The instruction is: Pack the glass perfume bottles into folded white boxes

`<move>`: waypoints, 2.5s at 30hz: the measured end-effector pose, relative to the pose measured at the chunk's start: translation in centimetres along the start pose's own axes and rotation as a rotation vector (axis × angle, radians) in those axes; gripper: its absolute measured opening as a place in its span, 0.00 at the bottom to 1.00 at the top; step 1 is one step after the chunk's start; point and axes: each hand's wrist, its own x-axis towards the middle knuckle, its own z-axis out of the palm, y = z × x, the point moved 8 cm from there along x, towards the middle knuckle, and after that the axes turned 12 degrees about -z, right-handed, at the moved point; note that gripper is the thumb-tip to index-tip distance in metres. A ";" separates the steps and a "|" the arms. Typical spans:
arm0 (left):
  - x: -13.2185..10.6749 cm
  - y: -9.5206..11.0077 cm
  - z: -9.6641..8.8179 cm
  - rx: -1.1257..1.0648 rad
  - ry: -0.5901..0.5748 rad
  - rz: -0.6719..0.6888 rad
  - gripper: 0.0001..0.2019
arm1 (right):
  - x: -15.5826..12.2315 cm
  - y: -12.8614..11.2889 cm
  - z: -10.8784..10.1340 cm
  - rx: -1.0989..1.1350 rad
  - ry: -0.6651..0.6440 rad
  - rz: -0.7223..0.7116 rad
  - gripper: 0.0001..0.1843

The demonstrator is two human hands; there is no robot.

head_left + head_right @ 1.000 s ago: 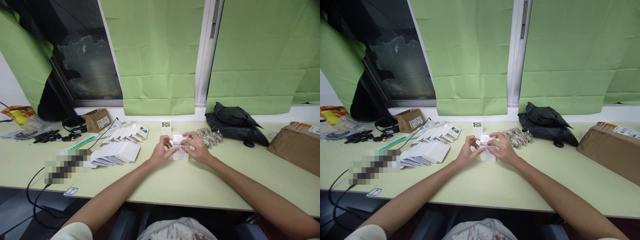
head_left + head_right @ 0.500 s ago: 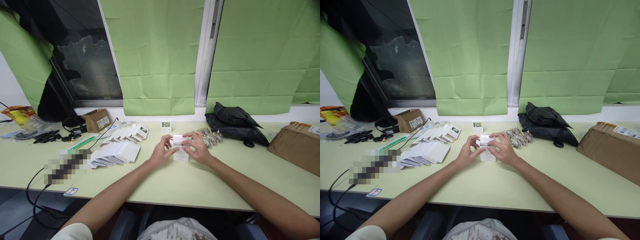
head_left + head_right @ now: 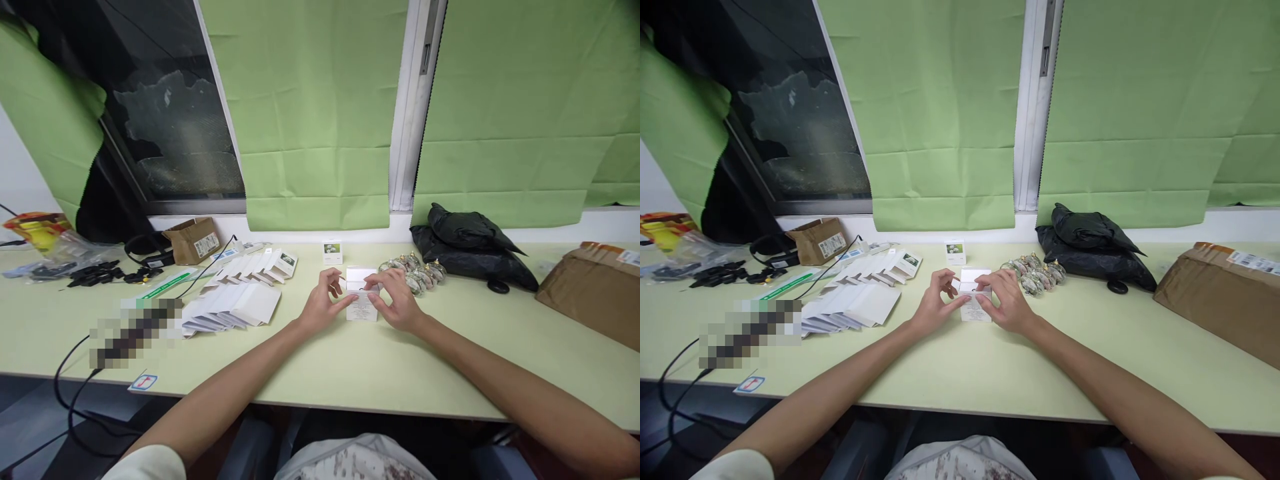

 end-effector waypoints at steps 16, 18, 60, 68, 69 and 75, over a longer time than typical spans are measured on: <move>-0.4 1.7 0.4 0.045 -0.061 0.118 0.13 | -0.1 0.2 0.0 -0.013 -0.001 0.026 0.10; -0.5 2.1 0.4 0.045 -0.075 0.141 0.12 | 0.0 0.2 0.1 -0.015 -0.003 0.028 0.10; -1.1 4.2 -1.1 0.149 0.131 0.352 0.10 | -0.5 2.4 -1.9 0.006 0.153 0.189 0.09; -1.1 4.3 -1.3 0.117 0.135 0.361 0.07 | -0.3 2.4 -1.2 -0.016 0.092 0.148 0.05; -1.0 4.2 -1.3 0.104 0.131 0.349 0.06 | -0.4 2.4 -1.0 -0.008 0.090 0.154 0.05; -0.9 3.9 -1.5 0.084 0.122 0.285 0.08 | -0.5 2.1 -0.1 0.081 0.037 0.139 0.05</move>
